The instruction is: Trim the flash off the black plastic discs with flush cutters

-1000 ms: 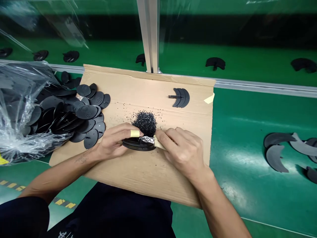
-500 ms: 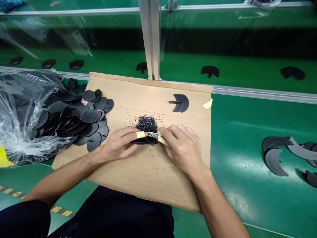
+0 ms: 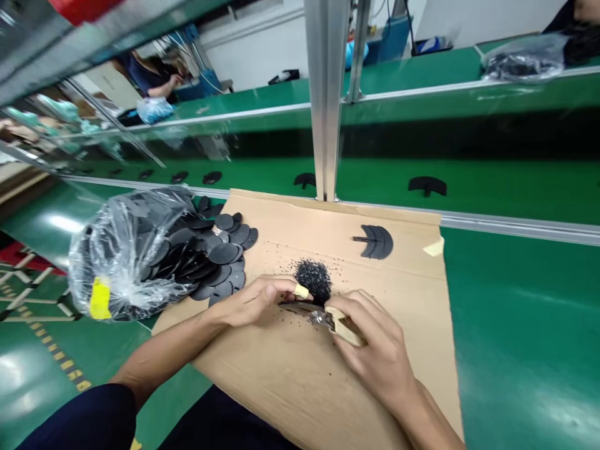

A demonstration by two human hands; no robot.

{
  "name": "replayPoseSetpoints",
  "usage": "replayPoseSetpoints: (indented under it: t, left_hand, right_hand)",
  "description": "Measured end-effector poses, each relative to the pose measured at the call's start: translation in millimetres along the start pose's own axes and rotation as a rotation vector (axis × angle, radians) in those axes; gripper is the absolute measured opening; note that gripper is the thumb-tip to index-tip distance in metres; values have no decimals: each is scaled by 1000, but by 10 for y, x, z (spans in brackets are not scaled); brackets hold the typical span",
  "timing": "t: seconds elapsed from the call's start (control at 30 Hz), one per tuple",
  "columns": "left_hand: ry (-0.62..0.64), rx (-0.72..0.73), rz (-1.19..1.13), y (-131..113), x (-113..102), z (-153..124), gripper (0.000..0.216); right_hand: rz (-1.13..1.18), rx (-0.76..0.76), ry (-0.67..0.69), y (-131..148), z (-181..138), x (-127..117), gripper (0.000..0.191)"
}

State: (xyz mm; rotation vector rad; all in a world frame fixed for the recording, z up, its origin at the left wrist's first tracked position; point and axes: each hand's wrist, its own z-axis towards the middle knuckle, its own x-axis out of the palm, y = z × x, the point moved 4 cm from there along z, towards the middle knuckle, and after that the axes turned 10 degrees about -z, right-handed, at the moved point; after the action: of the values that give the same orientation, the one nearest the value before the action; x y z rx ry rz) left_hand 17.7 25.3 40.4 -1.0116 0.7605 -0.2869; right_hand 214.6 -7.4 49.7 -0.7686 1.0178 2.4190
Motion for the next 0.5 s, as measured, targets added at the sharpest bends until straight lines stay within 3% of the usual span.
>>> replayPoseSetpoints:
  t: [0.07, 0.17, 0.27, 0.37, 0.5]
  left_hand:
    - [90, -67, -9, 13, -53, 47, 49]
    - [285, -179, 30, 12, -113, 109, 21]
    - [333, -197, 94, -34, -348, 226, 11]
    - [251, -214, 281, 13, -806, 430, 17]
    - [-105, -427, 799, 336, -1610, 761, 15]
  right_hand:
    - [-15, -54, -23, -18, 5, 7, 23]
    - [-35, -102, -5, -16, 16, 22, 19]
    - [-111, -87, 35, -41, 17, 33, 11]
    - [-287, -37, 47, -149, 2, 35, 19]
    - [-599, 39, 90, -361, -49, 46, 26]
